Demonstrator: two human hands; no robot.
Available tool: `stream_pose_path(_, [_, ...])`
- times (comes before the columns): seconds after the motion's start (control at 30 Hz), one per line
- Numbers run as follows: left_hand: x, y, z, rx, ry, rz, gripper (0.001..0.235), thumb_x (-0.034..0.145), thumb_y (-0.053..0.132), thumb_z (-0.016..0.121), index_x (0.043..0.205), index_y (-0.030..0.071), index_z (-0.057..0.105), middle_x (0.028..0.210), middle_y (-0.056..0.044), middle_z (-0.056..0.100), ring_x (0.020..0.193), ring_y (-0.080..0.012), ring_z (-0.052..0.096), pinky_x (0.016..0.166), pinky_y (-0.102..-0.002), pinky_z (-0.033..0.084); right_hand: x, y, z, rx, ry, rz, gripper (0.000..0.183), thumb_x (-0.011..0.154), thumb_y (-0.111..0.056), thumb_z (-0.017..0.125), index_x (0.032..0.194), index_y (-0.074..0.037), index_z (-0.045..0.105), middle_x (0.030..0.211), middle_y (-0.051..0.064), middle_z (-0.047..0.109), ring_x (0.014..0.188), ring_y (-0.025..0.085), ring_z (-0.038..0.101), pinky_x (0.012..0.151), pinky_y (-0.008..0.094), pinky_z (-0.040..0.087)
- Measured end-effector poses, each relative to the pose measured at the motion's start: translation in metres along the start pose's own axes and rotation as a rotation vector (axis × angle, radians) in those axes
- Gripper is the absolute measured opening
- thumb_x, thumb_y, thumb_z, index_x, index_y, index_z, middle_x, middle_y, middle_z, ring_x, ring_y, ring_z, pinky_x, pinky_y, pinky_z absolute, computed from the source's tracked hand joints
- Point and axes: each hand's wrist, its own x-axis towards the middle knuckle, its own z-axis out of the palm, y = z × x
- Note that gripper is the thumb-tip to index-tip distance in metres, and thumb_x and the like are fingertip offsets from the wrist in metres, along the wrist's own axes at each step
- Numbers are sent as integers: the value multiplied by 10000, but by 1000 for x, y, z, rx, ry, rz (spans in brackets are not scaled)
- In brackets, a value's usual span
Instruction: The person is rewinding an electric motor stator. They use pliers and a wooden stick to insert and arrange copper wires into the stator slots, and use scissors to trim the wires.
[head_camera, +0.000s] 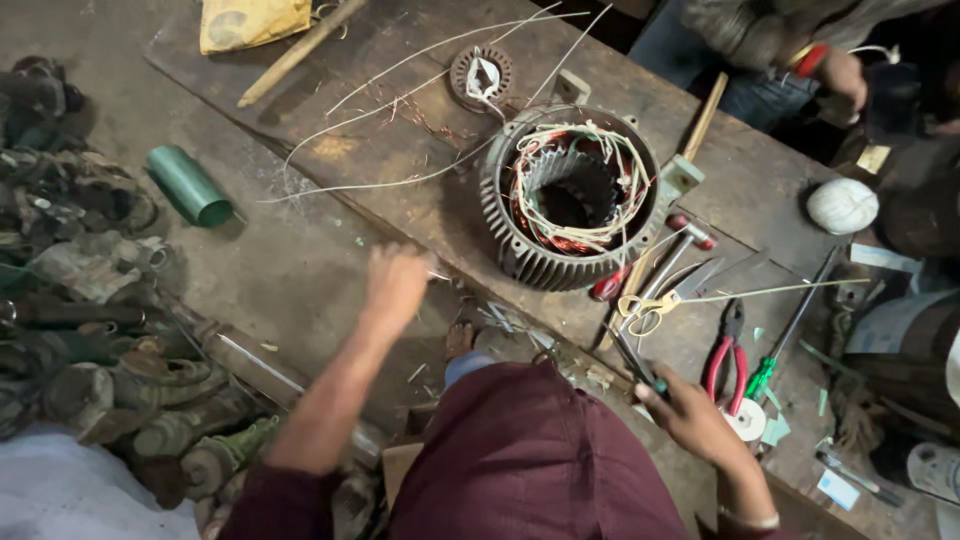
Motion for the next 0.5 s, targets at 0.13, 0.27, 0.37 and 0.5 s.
stream_pose_path(0.13, [45, -75, 15, 226, 263, 243, 241, 867, 163, 608, 1029, 167, 786, 1165, -123, 703, 1218, -295, 598, 1236, -544, 272, -28, 7, 25, 136, -4, 390, 425, 948, -372, 616, 1260, -84, 613, 934, 89, 826, 882, 192, 762, 783, 342, 569])
stream_pose_path(0.27, [117, -118, -15, 439, 331, 279, 264, 922, 201, 586, 1132, 179, 745, 1304, -112, 664, 1352, -311, 564, 1258, -522, 245, -25, -13, 37, 177, 31, 492, 359, 964, -330, 613, 1228, -87, 634, 912, 83, 800, 835, 205, 717, 740, 353, 554])
stream_pose_path(0.37, [117, -103, -38, 424, 405, 121, 380, 906, 200, 605, 1263, 97, 687, 1355, -190, 652, 1286, -360, 571, 1176, -565, 268, -28, -25, 46, 235, 116, 417, 358, 972, -312, 611, 1235, -69, 601, 890, 68, 801, 845, 164, 737, 757, 331, 553])
stream_pose_path(0.5, [50, -11, -56, -395, -495, 106, 235, 907, 294, 635, 998, 169, 813, 1064, -92, 770, 999, -309, 706, 858, -458, 528, -18, -36, 54, 616, 367, 407, 428, 1000, -299, 579, 1356, -62, 545, 935, 113, 727, 840, 212, 674, 712, 385, 514])
